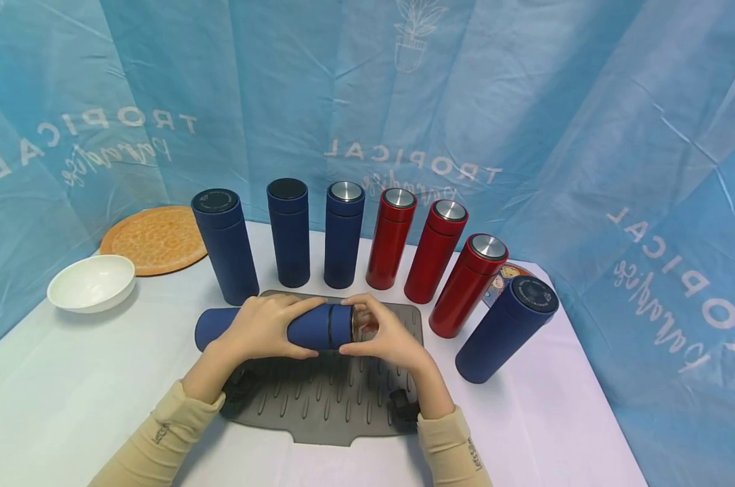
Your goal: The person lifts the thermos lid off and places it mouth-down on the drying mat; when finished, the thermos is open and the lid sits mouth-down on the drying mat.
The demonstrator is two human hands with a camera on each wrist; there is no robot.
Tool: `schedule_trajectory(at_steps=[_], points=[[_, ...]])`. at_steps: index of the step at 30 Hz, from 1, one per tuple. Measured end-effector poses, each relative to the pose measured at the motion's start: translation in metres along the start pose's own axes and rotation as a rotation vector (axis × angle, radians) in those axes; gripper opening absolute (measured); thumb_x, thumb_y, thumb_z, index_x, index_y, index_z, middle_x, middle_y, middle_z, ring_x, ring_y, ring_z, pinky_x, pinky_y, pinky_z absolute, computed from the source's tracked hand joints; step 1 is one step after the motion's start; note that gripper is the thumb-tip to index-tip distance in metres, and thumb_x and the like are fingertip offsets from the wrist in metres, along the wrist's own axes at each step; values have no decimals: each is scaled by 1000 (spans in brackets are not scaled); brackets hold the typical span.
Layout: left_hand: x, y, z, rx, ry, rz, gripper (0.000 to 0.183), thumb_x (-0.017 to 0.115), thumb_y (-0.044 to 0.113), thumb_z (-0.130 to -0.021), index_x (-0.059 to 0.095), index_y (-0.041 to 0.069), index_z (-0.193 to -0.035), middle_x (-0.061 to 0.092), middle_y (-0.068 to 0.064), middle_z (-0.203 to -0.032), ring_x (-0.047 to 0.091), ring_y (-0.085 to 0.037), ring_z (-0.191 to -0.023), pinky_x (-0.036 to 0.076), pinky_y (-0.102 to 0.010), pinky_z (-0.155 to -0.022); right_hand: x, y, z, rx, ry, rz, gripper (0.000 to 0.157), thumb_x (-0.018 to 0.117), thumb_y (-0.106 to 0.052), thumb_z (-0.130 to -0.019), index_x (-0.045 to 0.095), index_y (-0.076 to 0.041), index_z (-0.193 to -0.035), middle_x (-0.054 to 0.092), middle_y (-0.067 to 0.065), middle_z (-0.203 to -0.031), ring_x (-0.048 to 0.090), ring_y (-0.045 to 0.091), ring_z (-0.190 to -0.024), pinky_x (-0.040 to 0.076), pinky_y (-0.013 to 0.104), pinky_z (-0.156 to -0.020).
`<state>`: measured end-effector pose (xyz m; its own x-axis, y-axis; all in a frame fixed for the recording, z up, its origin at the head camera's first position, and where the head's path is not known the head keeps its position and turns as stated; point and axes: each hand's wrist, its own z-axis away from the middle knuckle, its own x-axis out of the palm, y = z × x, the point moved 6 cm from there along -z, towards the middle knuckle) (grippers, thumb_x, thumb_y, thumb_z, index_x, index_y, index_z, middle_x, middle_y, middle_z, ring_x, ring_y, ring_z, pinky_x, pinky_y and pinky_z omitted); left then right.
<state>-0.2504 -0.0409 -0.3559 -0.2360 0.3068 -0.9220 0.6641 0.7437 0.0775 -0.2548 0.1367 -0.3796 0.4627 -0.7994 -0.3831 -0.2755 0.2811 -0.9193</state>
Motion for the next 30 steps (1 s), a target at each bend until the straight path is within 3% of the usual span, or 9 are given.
schedule_trajectory(at_steps=[4,8,12,16,21,26,30], points=[[-2,-1,1,-11,0,1,80,72,63,-60,55,26,-128,68,-2,-101,64,-17,-83,52,-38,-68,0,-1,0,14,11,29,72,75,-22,-76,34,-20,-136,42,14,-131,55,29,-105,44,50,-90],[-3,-2,1,-24,5,3,81,73,62,-60,54,25,-129,67,-4,-103,64,-20,-85,52,-40,-71,-3,1,-1,112,108,6,66,58,-38,-88,23,-26,-142,39,18,-131,58,30,-100,51,41,-81],[-3,-1,1,-9,16,-32,81,72,63,-60,54,26,-129,67,-3,-103,64,-20,-85,52,-40,-70,-5,3,0,243,214,-22,50,39,-44,-95,37,-12,-134,54,20,-109,64,25,-78,51,33,-69],[-3,0,1,1,25,-57,80,72,63,-60,54,26,-129,67,-3,-103,64,-20,-85,52,-40,-70,-2,5,1,318,218,-22,46,46,-41,-94,47,-5,-123,61,16,-91,65,20,-63,49,30,-64],[-3,1,2,0,23,-68,81,73,63,-59,54,26,-129,67,-3,-103,64,-21,-86,52,-40,-70,-1,6,1,283,166,-77,47,57,-34,-89,44,-6,-125,61,18,-97,65,25,-68,53,34,-68],[-5,1,2,12,43,-65,81,74,63,-59,55,26,-128,67,-3,-102,64,-21,-84,52,-39,-68,-2,6,1,194,100,-113,53,63,-25,-84,41,-9,-129,51,21,-118,58,31,-94,51,45,-81],[-5,1,2,17,41,-71,81,74,63,-59,55,26,-128,67,-3,-102,64,-21,-84,52,-39,-68,-4,5,2,139,48,-107,56,67,-20,-81,40,-13,-130,45,19,-129,54,32,-104,49,43,-85]])
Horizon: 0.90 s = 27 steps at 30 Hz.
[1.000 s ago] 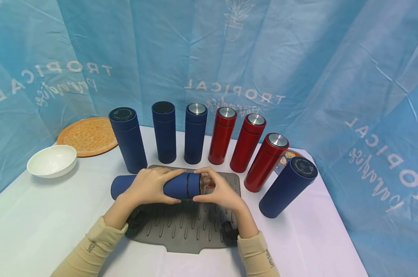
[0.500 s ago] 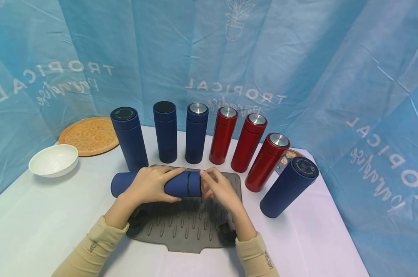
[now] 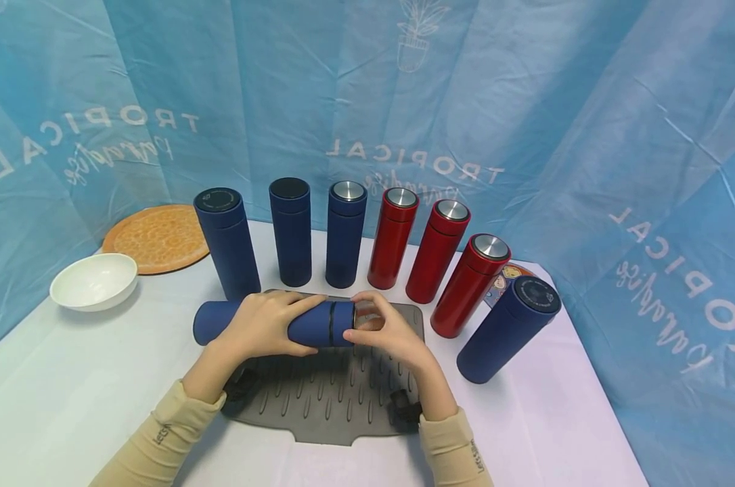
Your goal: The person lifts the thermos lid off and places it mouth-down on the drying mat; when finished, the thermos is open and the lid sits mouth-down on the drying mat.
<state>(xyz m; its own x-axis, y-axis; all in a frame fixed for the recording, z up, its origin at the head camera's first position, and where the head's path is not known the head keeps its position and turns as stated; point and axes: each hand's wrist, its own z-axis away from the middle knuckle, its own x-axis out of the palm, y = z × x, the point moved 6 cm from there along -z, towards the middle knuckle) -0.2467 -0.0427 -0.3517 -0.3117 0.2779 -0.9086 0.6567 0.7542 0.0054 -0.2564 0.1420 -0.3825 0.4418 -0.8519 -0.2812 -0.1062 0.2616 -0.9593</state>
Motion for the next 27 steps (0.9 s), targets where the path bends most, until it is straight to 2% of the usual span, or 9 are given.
schedule_trajectory(at_steps=[6,9,11,14,16,18,20,23,27], points=[[0,1,0,-1,-20,-16,81,73,64,-59,55,26,-128,67,-3,-104,64,-21,-87,52,-40,-70,-1,-5,1,-69,-32,69,63,74,-16,-76,39,-11,-128,46,14,-128,53,30,-107,47,40,-87],[1,1,-1,-4,-24,-19,80,72,64,-60,55,26,-128,67,-3,-105,64,-21,-87,52,-40,-70,-2,-6,1,-66,-26,83,70,75,-19,-75,35,-12,-133,43,14,-130,52,31,-110,47,42,-88],[1,1,-1,-8,-22,-13,81,72,64,-60,55,26,-129,67,-4,-104,64,-21,-87,52,-40,-70,-3,-6,0,-39,-7,72,71,70,-25,-80,29,-15,-137,41,17,-132,54,31,-107,49,43,-86],[0,0,-1,-11,-13,-9,80,73,63,-59,55,26,-128,67,-4,-103,64,-21,-85,52,-40,-70,-4,-4,1,40,16,55,63,55,-39,-90,23,-19,-141,44,21,-128,60,29,-97,51,41,-79],[0,0,-1,-6,-3,-10,80,73,63,-59,56,26,-128,67,-3,-101,64,-21,-84,52,-40,-69,-3,-4,1,94,25,56,59,45,-46,-93,26,-16,-140,51,22,-118,64,28,-87,52,39,-74],[0,0,-1,2,4,-14,80,73,63,-59,56,26,-128,67,-3,-100,64,-20,-83,52,-40,-68,-1,-3,2,142,40,69,56,42,-47,-94,32,-12,-137,56,20,-107,65,27,-79,51,36,-71],[0,0,-1,7,6,-17,79,73,63,-59,56,25,-127,67,-3,-99,64,-20,-83,52,-40,-68,0,-2,1,178,73,81,53,46,-44,-94,38,-9,-133,59,18,-99,66,28,-74,50,38,-71],[1,1,-1,7,-3,-22,80,73,63,-59,56,26,-128,67,-3,-100,64,-20,-84,52,-40,-68,1,-4,2,200,101,87,48,53,-36,-92,42,-8,-130,60,17,-100,66,29,-72,51,40,-72],[2,2,-1,-1,-31,-20,79,72,63,-60,55,26,-128,67,-4,-101,64,-21,-85,51,-41,-70,0,-1,2,159,53,58,52,59,-32,-88,41,-8,-130,58,19,-106,65,28,-76,51,42,-75]])
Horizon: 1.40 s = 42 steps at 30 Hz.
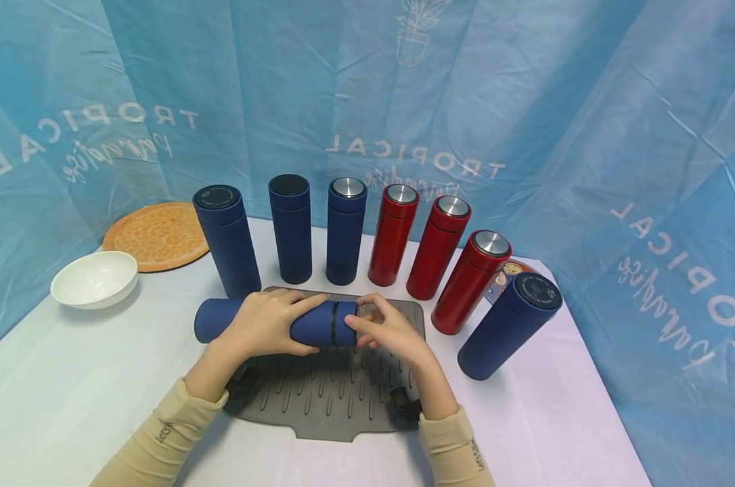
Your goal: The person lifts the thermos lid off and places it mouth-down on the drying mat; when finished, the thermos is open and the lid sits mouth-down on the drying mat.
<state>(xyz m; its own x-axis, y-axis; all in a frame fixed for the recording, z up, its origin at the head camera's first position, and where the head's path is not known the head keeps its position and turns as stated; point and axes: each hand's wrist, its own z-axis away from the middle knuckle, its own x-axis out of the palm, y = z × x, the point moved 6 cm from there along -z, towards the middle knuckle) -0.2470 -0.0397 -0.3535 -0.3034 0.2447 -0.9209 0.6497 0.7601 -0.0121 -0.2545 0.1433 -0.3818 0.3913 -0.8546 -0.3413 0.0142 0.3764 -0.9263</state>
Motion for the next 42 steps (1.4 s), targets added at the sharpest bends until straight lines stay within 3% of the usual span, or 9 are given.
schedule_trajectory(at_steps=[6,14,17,20,24,27,30,38,42], points=[[1,0,0,-12,-25,2,79,72,63,-61,54,27,-129,66,-4,-104,64,-22,-87,51,-43,-73,-3,3,-2,-112,-69,-37,56,69,-21,-81,42,-11,-129,48,19,-123,59,29,-97,50,42,-81],[0,0,0,-3,-8,-22,79,72,64,-60,55,27,-128,67,-4,-101,64,-22,-85,52,-41,-70,-2,-6,-1,-204,-53,19,69,79,-12,-70,41,-12,-127,44,13,-128,50,32,-110,47,43,-88],[0,0,0,-3,-8,-21,79,72,64,-60,55,27,-128,67,-4,-101,64,-22,-86,52,-41,-70,0,-5,0,-161,-70,-12,74,74,-18,-76,30,-16,-135,35,17,-135,47,36,-114,47,47,-87],[1,0,0,-4,-10,-16,79,72,63,-60,55,27,-128,67,-4,-101,64,-22,-86,52,-42,-70,0,-1,-1,-80,-63,-32,67,59,-33,-89,19,-19,-141,35,21,-134,53,37,-108,50,46,-82],[0,0,0,0,2,-11,79,73,63,-59,55,26,-127,67,-4,-101,64,-22,-85,52,-42,-70,0,3,-2,14,-16,7,56,39,-47,-96,31,-11,-137,56,20,-108,64,27,-82,51,38,-70],[-1,1,0,2,8,-9,79,73,63,-59,56,26,-127,67,-4,-101,64,-22,-85,52,-42,-70,1,4,-3,46,-11,38,54,40,-45,-96,39,-5,-132,64,14,-87,65,21,-71,48,34,-66],[-2,1,0,2,5,-8,80,73,63,-59,56,26,-127,67,-5,-101,64,-22,-85,52,-42,-70,2,6,-3,46,-34,32,53,45,-42,-95,39,-4,-132,66,12,-83,65,20,-72,48,33,-67],[-4,2,1,4,6,-6,79,74,63,-59,56,26,-127,67,-4,-100,64,-22,-84,52,-41,-70,-1,8,-3,-59,-118,-16,55,57,-30,-89,35,-9,-135,54,18,-111,59,27,-89,48,45,-84],[-4,1,1,-2,4,-7,80,74,63,-59,56,26,-127,67,-4,-100,64,-22,-85,52,-41,-70,-1,5,-2,-94,-141,-32,61,64,-24,-84,34,-13,-136,45,17,-125,53,30,-104,48,44,-85]])
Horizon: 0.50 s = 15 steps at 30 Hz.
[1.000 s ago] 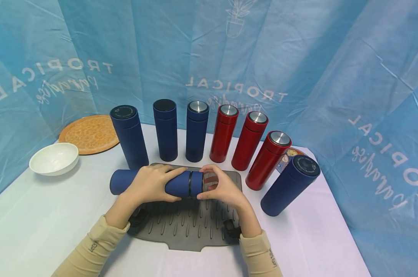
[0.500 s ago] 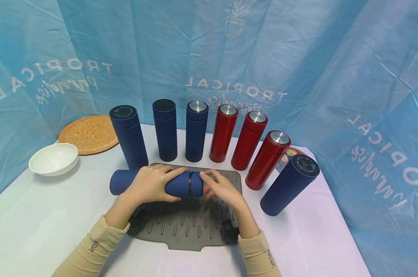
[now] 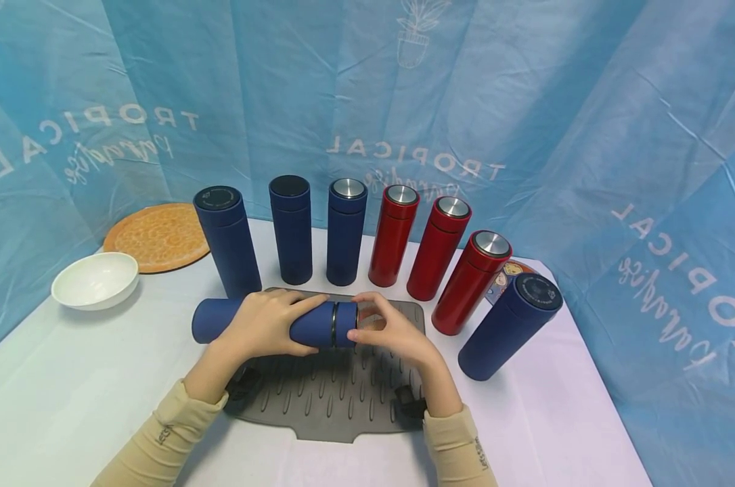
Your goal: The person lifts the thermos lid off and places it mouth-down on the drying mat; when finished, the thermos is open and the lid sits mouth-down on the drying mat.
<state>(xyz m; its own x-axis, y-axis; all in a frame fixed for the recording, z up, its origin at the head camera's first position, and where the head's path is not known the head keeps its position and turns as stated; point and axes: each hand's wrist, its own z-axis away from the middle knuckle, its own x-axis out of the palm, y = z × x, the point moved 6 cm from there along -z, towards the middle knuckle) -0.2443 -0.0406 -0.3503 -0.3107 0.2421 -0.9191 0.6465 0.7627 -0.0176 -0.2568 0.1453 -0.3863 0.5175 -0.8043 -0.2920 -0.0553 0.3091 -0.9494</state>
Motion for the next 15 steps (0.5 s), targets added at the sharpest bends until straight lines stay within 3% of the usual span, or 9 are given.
schedule_trajectory(at_steps=[6,10,12,15], points=[[1,-2,0,-13,-18,-3,80,73,63,-59,55,26,-128,67,-4,-101,64,-22,-86,52,-41,-71,1,-2,-1,-14,-8,17,70,71,-18,-79,32,-16,-138,39,16,-133,50,32,-109,50,40,-83],[2,-2,0,-17,-23,0,80,73,64,-59,55,26,-128,67,-4,-101,64,-22,-86,52,-41,-71,0,1,-1,38,19,22,64,60,-32,-88,25,-21,-141,40,18,-133,55,31,-105,50,44,-82],[2,-2,0,-14,-15,0,80,73,63,-59,55,26,-128,67,-4,-101,64,-22,-85,52,-40,-70,0,2,-1,73,44,35,59,49,-41,-93,24,-19,-141,49,19,-125,59,29,-98,51,45,-80],[2,-1,-1,-8,-7,1,80,73,63,-59,56,26,-127,67,-4,-100,64,-21,-84,52,-40,-69,1,-1,0,109,79,58,56,34,-48,-96,31,-9,-137,63,18,-99,65,28,-82,51,42,-74]])
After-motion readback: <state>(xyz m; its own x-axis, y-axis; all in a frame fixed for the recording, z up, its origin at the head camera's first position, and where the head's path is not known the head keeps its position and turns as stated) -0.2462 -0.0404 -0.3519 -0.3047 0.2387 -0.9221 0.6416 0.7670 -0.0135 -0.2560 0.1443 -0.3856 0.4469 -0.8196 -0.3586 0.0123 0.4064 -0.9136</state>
